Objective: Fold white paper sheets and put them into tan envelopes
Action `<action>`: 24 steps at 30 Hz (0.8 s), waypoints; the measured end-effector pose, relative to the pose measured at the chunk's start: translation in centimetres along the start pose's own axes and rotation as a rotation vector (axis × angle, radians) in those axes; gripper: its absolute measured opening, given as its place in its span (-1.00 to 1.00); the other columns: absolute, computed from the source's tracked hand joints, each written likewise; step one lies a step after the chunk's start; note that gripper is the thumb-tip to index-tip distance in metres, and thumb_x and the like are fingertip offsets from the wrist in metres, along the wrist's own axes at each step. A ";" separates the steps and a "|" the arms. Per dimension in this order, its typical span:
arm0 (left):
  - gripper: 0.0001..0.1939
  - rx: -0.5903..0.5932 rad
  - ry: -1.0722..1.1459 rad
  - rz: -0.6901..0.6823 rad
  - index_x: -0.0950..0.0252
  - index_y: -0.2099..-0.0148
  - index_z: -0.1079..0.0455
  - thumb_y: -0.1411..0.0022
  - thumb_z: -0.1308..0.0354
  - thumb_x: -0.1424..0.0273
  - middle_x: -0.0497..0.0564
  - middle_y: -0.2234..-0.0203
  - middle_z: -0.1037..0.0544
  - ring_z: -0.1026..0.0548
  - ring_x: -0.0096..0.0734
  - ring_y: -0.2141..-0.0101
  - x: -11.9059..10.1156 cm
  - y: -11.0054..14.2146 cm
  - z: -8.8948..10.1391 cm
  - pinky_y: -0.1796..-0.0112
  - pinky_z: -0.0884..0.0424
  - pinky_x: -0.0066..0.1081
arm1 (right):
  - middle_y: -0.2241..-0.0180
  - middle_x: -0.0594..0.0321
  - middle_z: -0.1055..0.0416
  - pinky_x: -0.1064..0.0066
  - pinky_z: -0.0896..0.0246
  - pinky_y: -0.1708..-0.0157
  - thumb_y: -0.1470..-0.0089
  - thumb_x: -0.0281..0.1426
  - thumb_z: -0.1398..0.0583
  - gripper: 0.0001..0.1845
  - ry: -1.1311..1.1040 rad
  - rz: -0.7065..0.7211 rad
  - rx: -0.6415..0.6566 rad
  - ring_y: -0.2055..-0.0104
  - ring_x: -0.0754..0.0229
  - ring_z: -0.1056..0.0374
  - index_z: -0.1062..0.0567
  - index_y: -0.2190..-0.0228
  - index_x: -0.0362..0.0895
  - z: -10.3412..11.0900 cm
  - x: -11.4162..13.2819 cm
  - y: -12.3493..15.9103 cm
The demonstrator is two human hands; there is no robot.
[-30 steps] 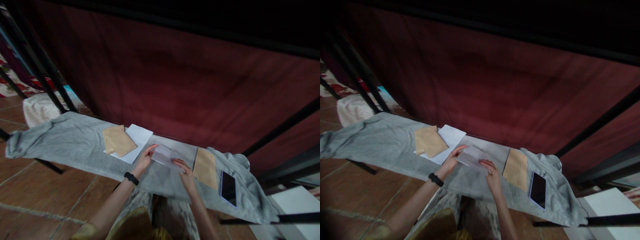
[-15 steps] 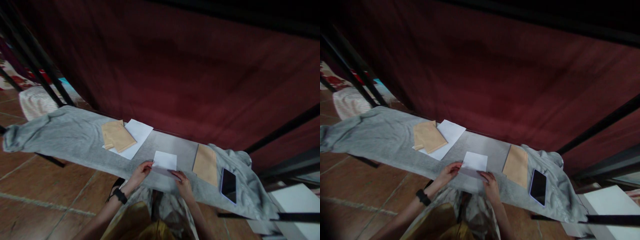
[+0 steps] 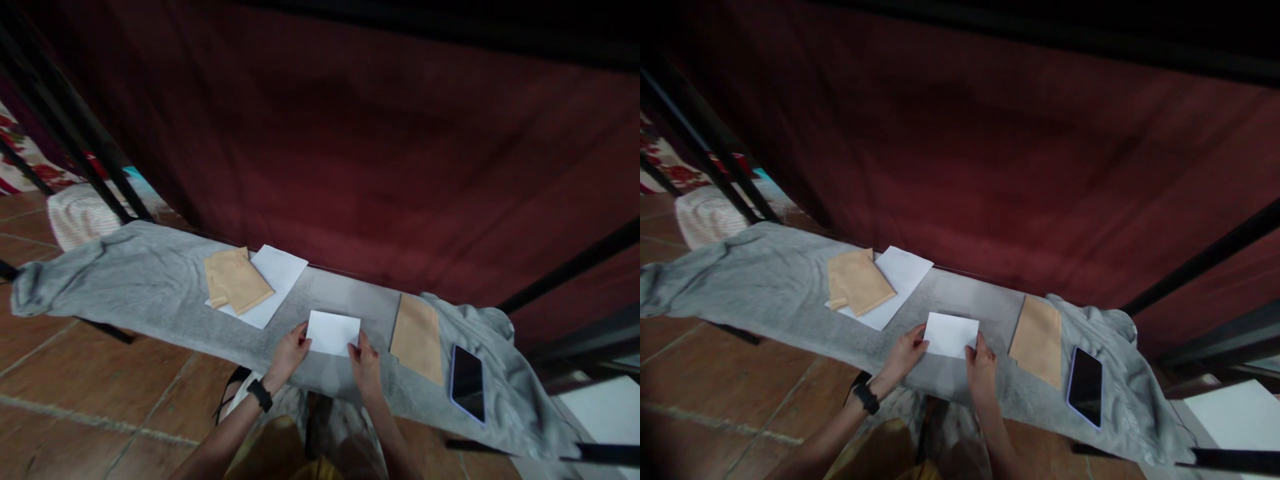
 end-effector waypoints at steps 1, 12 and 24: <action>-0.49 -0.010 -0.018 0.012 0.35 -0.26 -0.33 -0.27 -0.10 0.44 0.08 0.32 -0.64 -0.58 -0.21 0.30 0.0 0.0 -0.1 0.22 -0.43 -0.32 | 0.26 0.05 -0.62 0.22 -0.35 0.13 -0.33 -0.17 0.00 -0.47 0.035 -0.001 0.006 0.25 0.02 -0.53 -0.44 -0.14 -0.21 -0.1 -0.1 0.1; -0.51 -0.238 -0.286 -0.268 0.30 -0.31 -0.25 -0.36 0.03 0.47 0.21 -0.10 -0.49 -0.46 -0.13 -0.11 -3.3 1.1 -2.3 -0.16 -0.36 -0.12 | 0.10 -0.05 -0.61 0.19 -0.21 -0.02 -0.34 -0.31 0.03 -0.48 0.163 -0.041 0.100 0.07 -0.01 -0.52 -0.35 -0.22 -0.26 -0.2 1.1 0.0; -0.41 -0.037 -0.546 -0.477 0.39 -0.40 -0.15 -0.51 0.21 0.17 0.23 -0.37 -0.22 -0.13 -0.14 -0.38 -4.5 0.8 -8.6 -0.34 -0.09 -0.04 | 0.03 -0.10 -0.57 0.18 -0.15 -0.04 -0.33 -0.34 0.02 -0.50 0.302 -0.139 0.156 -0.02 -0.07 -0.49 -0.38 -0.20 -0.24 0.6 2.7 -0.1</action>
Point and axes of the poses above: each hand's wrist, its own y-axis away from the middle knuckle, its own z-axis out of the back of the hand, x = y × z, the point moved 6 cm from there along -y, towards the middle knuckle
